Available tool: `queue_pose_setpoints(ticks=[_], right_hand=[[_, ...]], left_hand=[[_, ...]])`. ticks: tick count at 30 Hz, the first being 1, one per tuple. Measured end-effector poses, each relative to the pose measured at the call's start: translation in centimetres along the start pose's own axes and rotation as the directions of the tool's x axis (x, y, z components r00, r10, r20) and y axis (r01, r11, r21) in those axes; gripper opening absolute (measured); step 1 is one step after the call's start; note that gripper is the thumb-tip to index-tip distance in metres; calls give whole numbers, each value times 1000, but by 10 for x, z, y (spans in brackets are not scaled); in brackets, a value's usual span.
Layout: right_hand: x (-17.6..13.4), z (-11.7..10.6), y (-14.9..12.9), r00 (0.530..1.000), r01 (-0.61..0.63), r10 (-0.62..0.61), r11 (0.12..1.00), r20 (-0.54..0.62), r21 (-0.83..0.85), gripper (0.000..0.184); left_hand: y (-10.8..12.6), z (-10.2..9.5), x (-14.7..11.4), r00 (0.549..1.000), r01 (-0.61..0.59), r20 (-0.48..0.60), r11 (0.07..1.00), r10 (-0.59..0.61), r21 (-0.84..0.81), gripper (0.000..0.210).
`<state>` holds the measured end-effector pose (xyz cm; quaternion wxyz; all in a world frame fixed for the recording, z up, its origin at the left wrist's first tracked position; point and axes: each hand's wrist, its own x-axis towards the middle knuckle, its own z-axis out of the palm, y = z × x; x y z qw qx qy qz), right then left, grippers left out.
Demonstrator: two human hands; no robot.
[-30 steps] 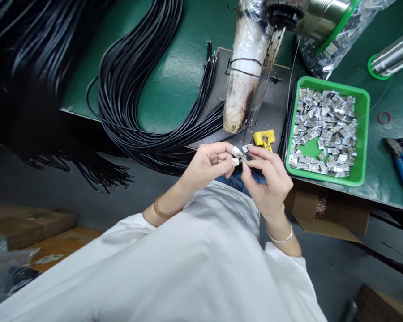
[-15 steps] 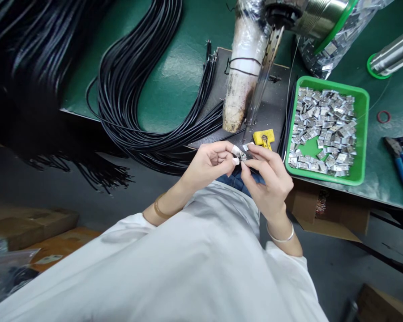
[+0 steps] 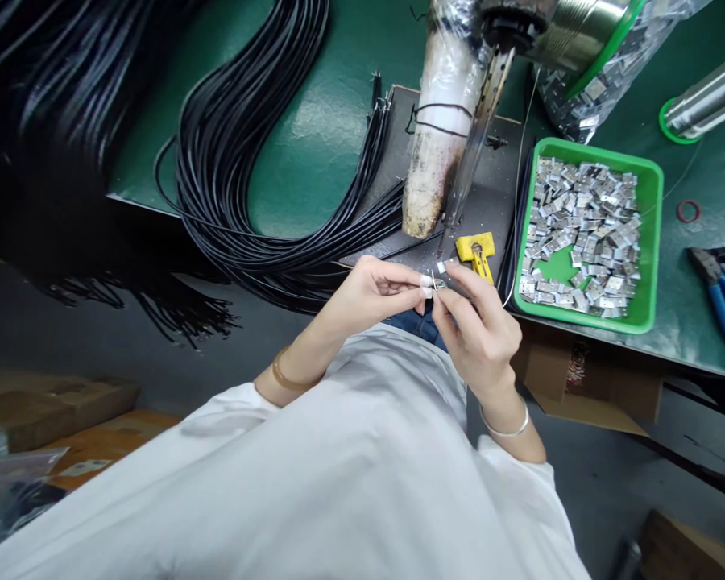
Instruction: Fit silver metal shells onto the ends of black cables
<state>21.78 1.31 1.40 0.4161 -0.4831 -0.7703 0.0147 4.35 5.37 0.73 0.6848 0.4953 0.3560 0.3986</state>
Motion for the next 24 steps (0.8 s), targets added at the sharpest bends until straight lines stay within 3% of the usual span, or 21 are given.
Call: queue_pose_setpoints(ticks=[5,7,9,13,18,21,24], right_hand=[[0,1,-9,1000,30,-30,999,8,-26,32],[1,0,-12,999,43,-43,999,-5,-9,33],[3,-2,-12,999,22,-20,999,-49,25,32],[6,-9,-6,972,-82,112,986,-206,147,23],[9,-11,-3,959,-159,204,962,-195,224,15],[12,-9,-5,970,-134,168,972,-176,191,17],[14,-8,-8,978,-80,103,988,-184,129,25]], left_hand=[[3,3,-4,986,-168,76,905,150,390,20],[2,5,-5,989,-150,33,940,147,307,16],[2,3,-3,996,-80,-30,991,83,107,12],[8,-1,-1,999,27,-16,990,-29,-137,27],[7,2,1,994,-4,-108,983,-16,-182,25],[4,4,1,985,1,-174,992,-22,-123,19],[6,5,1,985,35,-165,997,-47,-70,15]])
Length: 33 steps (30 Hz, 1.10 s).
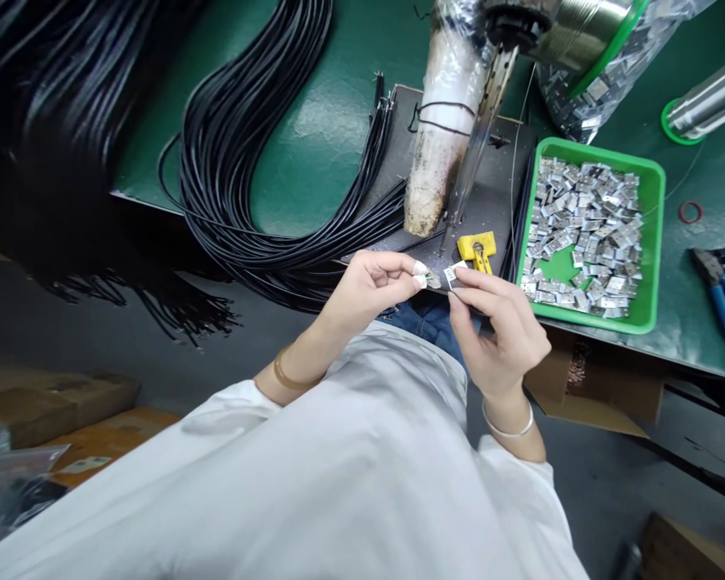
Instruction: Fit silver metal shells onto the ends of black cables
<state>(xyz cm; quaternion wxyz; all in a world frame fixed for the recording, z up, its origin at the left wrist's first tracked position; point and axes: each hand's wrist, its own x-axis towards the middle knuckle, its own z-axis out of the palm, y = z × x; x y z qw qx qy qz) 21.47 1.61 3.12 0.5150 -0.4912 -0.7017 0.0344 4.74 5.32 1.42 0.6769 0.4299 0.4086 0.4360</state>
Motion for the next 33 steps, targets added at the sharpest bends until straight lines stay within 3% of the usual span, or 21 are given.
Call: queue_pose_setpoints(ticks=[6,13,22,33], right_hand=[[-2,3,-1,979,174,-169,984,110,-34,37],[0,0,7,998,-66,65,996,19,52,18],[2,-4,5,984,-65,59,997,169,30,16],[-2,0,9,982,-66,56,996,183,52,18]], left_hand=[[7,2,-1,999,-7,54,1000,8,-6,16],[7,1,1,999,4,49,1000,-4,8,16],[3,4,2,996,-68,54,994,72,-84,10],[-2,2,3,988,-40,145,995,52,-89,10]])
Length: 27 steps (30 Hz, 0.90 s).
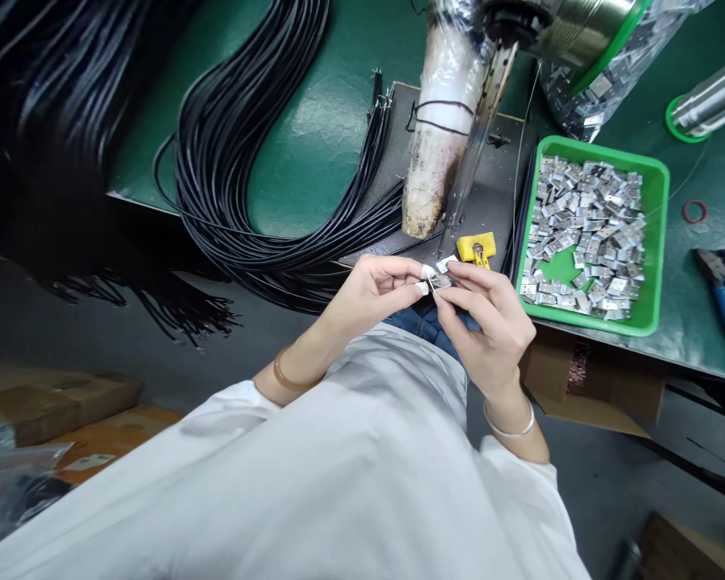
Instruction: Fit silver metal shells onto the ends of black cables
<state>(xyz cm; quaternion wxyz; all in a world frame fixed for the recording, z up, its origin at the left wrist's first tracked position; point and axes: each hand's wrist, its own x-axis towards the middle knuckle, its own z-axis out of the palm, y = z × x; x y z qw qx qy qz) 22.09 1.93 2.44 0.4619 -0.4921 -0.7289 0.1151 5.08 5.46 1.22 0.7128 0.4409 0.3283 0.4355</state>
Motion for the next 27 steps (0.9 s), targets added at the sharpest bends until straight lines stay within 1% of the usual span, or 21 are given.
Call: queue_pose_setpoints(ticks=[2,4,8,10,12,14,16,18,20,22,24,27], right_hand=[[-1,1,1,1000,25,-25,1000,13,-16,21],[-3,2,1,997,67,-66,997,28,-32,27],[-8,5,1,987,147,-142,986,69,-74,40],[-9,4,1,988,152,-147,983,54,-105,40],[-8,2,1,991,130,-133,985,-14,-115,37],[-5,-1,1,989,96,-106,990,-105,-100,33],[-2,-3,-1,983,80,-93,993,-160,-85,29],[0,-4,-4,980,113,-126,990,-152,-90,26],[-1,-3,-7,976,184,-195,977,-99,-108,27],[-2,-1,-8,972,217,-226,969,-68,-118,28],[-3,1,-6,979,173,-181,981,-98,-82,27],[-3,3,-1,987,60,-56,998,-153,23,23]], left_hand=[[-1,-1,0,1000,21,18,1000,-21,-7,9],[-2,-2,0,999,28,34,999,-27,-35,9],[-1,-5,0,994,78,92,979,-61,-188,14],[0,-5,0,994,88,81,974,-72,-208,19],[1,-3,0,998,54,20,985,-51,-164,24],[2,0,0,999,21,-38,995,-25,-101,28],[3,3,0,997,21,-76,999,-24,-43,28],[3,4,0,995,34,-94,999,-33,6,25],[5,4,0,994,29,-106,999,-24,46,19],[7,4,0,993,14,-118,998,-6,68,12],[9,4,0,993,-2,-121,999,8,52,11],[12,4,2,994,-21,-110,1000,19,-13,15]])
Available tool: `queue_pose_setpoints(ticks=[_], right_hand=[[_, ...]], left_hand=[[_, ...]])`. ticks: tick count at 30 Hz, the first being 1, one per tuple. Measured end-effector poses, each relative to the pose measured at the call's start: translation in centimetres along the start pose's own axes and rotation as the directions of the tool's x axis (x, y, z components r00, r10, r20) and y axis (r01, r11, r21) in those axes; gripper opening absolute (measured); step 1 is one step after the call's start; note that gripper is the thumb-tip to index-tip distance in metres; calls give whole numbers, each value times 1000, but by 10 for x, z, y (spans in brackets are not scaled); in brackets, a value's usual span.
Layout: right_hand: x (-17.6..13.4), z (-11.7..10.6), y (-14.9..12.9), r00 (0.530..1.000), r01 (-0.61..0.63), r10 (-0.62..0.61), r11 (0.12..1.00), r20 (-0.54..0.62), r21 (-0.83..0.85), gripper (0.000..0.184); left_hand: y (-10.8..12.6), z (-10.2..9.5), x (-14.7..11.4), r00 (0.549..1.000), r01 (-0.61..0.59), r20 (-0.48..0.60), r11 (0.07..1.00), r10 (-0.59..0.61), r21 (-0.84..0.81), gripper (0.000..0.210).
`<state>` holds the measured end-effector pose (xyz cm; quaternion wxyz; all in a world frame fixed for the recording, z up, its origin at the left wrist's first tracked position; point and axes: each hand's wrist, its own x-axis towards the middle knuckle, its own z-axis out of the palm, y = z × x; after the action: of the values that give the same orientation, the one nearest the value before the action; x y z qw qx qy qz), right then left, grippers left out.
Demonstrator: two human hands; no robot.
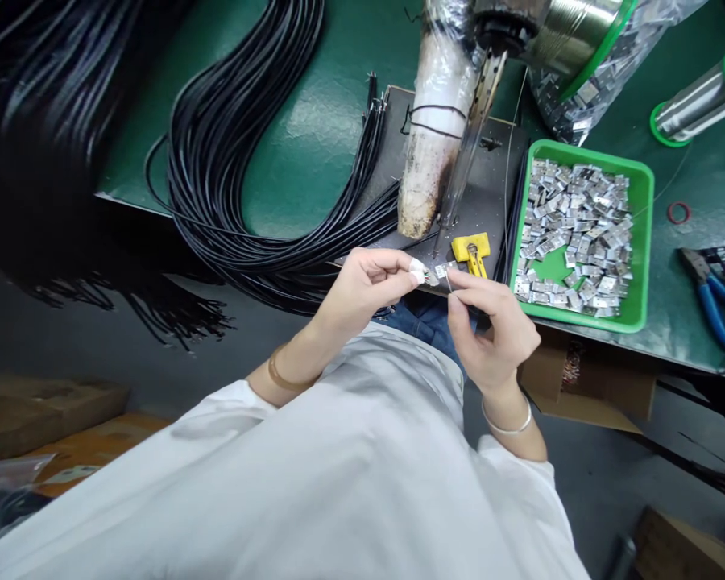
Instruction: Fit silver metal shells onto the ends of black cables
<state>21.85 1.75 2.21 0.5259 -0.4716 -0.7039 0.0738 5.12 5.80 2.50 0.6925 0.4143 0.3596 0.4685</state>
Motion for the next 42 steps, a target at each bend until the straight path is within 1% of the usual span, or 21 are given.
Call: queue_pose_setpoints(ticks=[2,3,6,9,11,12,14,17,19,23,28,33,40,42], right_hand=[[1,0,2,1000,-18,18,1000,10,15,20],[1,0,3,1000,-4,4,1000,21,4,20],[2,1,4,996,80,-77,995,43,-61,24],[1,0,6,983,176,-169,975,66,-135,28],[1,-1,8,975,218,-207,962,84,-163,29],[1,-1,8,974,219,-207,963,89,-158,29],[3,0,9,981,179,-170,978,94,-106,29],[6,1,8,991,82,-80,997,109,-12,27],[7,1,7,992,41,-41,999,121,0,27],[10,1,7,991,15,-14,1000,135,-3,26],[14,2,7,993,-38,34,998,112,41,23],[19,2,5,992,-31,27,999,121,24,22],[25,-5,1,986,2,-1,1000,170,-4,24],[24,-5,2,986,4,-4,1000,167,5,24]], left_hand=[[1,0,1,1000,-2,6,1000,2,-19,19],[2,0,2,1000,-1,7,1000,1,-18,21],[4,0,4,1000,2,14,1000,-1,-12,22],[4,0,5,1000,-1,20,1000,0,12,18],[3,0,6,1000,-18,-12,998,18,52,13],[1,1,7,999,-30,-37,997,33,74,10],[-1,2,8,995,-51,-86,993,59,102,8],[-4,4,11,988,-68,-133,992,82,108,7],[-5,5,11,983,-84,-150,990,101,117,7],[-8,5,11,977,-111,-159,978,140,177,5],[-9,5,11,974,-126,-159,968,163,219,5],[-3,9,11,972,-121,-174,970,159,209,6],[4,12,11,982,-118,-144,993,121,30,9],[3,11,12,984,-107,-142,994,109,25,6]])
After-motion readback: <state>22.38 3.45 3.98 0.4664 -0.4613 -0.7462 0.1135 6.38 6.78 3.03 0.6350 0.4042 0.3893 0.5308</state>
